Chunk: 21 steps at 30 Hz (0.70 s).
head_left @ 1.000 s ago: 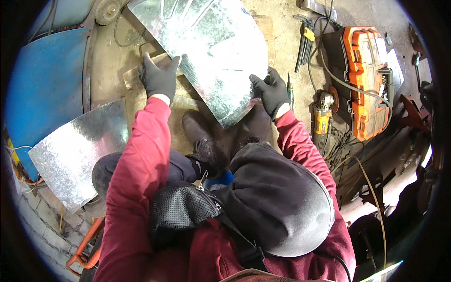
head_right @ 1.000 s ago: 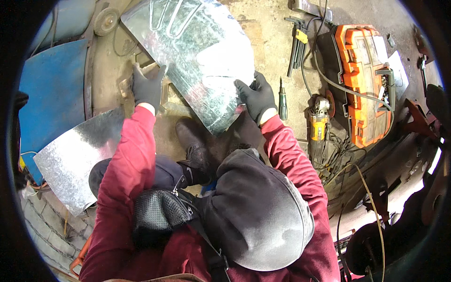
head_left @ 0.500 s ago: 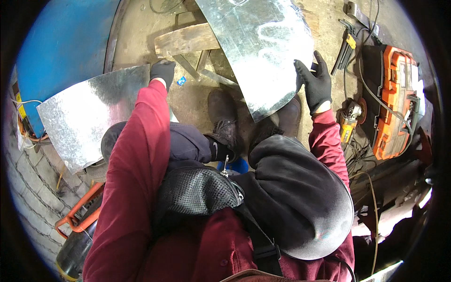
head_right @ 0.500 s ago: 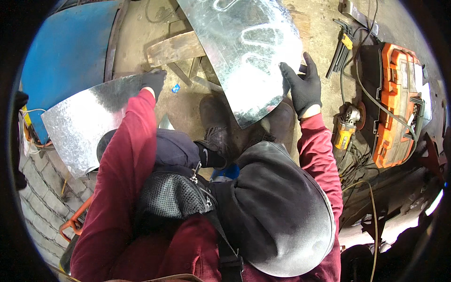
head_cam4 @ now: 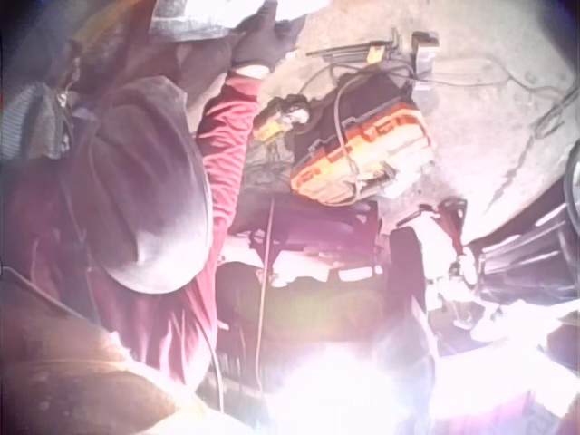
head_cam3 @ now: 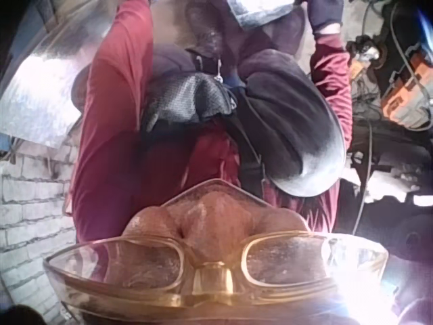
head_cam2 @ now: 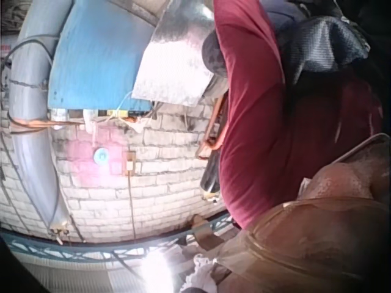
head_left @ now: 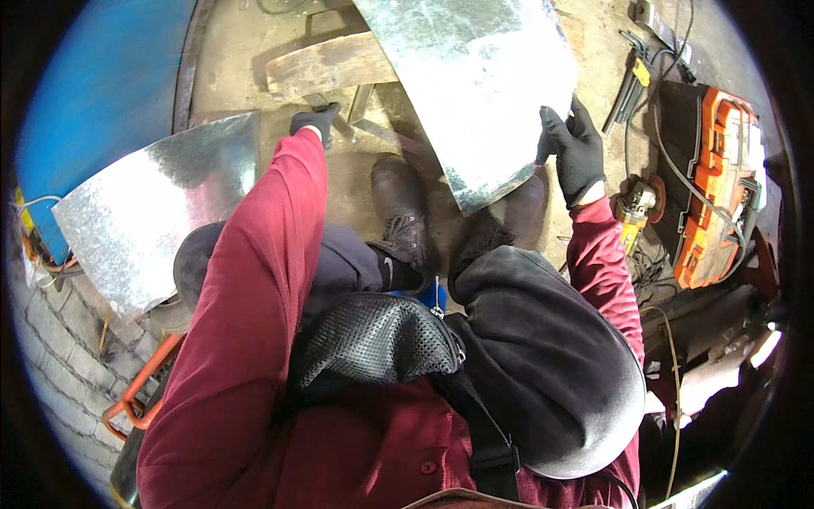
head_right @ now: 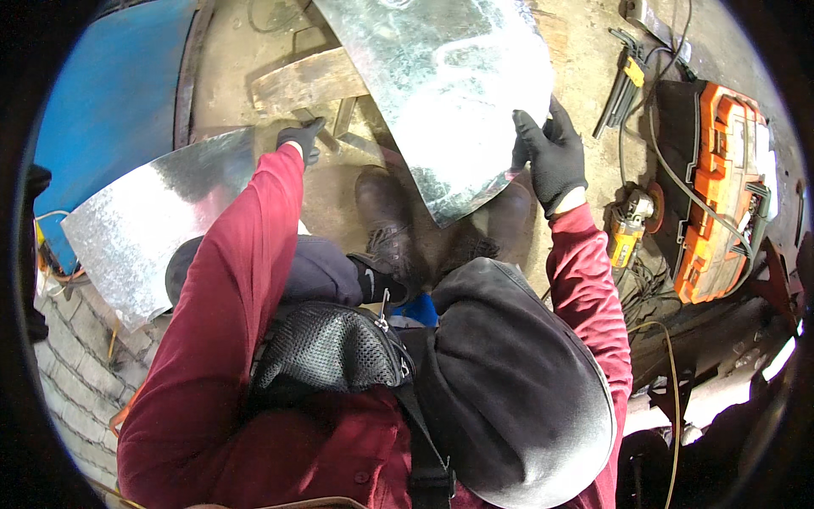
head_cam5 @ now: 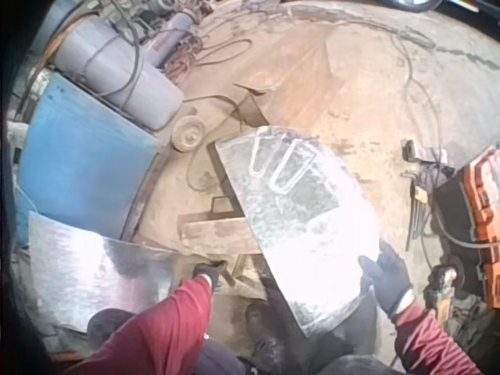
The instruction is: The person sits on the floor and uses a hammer and a metal dolly to shape a curved metal sheet. They repeatedly strike the sheet to form a specific curve, adjusting its position as needed.
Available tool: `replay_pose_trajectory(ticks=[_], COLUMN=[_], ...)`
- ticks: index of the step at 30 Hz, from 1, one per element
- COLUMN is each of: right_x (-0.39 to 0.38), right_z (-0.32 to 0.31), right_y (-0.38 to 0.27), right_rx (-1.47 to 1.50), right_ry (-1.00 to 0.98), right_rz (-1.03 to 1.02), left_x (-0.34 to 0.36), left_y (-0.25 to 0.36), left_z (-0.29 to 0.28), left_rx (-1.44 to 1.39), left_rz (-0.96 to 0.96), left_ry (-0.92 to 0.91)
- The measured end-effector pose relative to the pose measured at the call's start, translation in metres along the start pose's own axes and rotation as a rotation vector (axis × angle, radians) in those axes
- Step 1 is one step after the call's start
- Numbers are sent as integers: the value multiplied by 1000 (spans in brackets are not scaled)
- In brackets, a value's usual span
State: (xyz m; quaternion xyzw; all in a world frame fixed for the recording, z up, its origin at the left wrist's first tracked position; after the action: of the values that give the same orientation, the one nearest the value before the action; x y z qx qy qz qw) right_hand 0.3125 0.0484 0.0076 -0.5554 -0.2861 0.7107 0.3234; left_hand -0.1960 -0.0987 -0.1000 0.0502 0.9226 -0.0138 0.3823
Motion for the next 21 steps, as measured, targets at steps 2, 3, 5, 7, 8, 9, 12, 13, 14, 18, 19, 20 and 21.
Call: replay_pose_trajectory(ticks=[2,3,5,7,8,9,12,13,14,18,19,20,21], right_x=[2,2,4,1,0,1,0,2,2,7,8,5,3], right_z=[3,6,3,0,1,-1,-2,-3,-2,-4,-5,-8,-10], right_y=[4,3,6,5,4,7,11,12,12,17,20,17,16], right_rx=[-8,0,13,-11,-33,-7,-10,-64,-71,-85,-72,-66,-111], right_ry=[20,6,25,47,40,46,47,50,64,67,72,87,103], right_rz=[-61,-33,-57,-36,-17,-41,-36,-67,-88,-144,-156,-169,-137], left_x=[9,11,6,-5,-13,-18,-26,-19,-24,-38,-39,-43,-48], left_y=[-2,-4,-4,4,2,1,-17,-33,-39,-53,-55,-54,-53], left_z=[-6,-7,-3,-1,-5,-5,-11,-6,-5,-6,-9,-9,-10], left_rx=[25,-12,-135,-268,-255,-244,-192,-211,-229,-283,-286,-285,-282], left_rz=[-7,-26,2,39,13,-10,-75,-93,-110,-98,-80,-58,-36], left_ry=[-27,21,-17,-47,-16,6,-129,-177,-226,-387,-421,-467,-513])
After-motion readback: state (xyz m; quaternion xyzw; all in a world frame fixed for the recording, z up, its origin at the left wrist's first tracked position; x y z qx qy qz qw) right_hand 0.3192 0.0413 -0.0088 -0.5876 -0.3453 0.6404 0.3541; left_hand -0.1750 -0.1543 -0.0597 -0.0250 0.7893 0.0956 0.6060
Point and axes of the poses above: each hand's wrist, its own x-axis towards the middle knuckle, its own z-axis out of the palm, y = z × x, the point moved 6 cm from there along x, towards the middle knuckle, and after that the axes turned 5 degrees about x, right-handed, at the moved point
